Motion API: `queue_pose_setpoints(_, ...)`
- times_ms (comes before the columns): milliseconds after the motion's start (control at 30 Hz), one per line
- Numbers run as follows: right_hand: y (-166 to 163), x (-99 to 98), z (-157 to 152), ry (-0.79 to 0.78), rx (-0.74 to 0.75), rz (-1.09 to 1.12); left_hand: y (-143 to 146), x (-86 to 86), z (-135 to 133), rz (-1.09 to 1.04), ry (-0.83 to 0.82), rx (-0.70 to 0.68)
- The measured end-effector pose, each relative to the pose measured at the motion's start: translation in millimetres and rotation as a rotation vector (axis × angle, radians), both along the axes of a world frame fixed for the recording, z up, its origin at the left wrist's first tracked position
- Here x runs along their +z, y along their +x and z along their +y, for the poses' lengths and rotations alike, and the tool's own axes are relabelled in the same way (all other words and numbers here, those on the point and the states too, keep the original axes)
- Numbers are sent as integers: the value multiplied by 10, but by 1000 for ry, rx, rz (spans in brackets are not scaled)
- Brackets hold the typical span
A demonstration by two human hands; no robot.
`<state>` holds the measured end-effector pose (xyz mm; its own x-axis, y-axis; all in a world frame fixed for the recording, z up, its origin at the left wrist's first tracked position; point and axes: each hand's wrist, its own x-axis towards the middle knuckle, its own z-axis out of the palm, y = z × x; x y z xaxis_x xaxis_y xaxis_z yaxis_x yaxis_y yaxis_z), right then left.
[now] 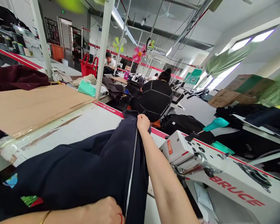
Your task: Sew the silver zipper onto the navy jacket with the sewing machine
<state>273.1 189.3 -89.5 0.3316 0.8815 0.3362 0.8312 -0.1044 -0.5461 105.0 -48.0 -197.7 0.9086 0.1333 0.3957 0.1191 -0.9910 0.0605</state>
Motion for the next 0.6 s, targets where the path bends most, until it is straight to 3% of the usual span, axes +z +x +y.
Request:
queue_pose_setpoints(133,13,-84,98,22,-28,155,67,65,163,74,-98,54)
queue_pose_setpoints(267,-152,-187,-306,63,114,253,234,281,672,170,-258,462)
queue_pose_setpoints(433,-103,-412,-1561,142,411,157,405,427,1329,160,-345,554)
queue_pose_setpoints(500,13,-580,-2140,90,407,73,428,488,1405,170,-384,552)
queue_pose_setpoints(600,148,-955,-3008,40,303,28,275,613,1295,184,-436,508)
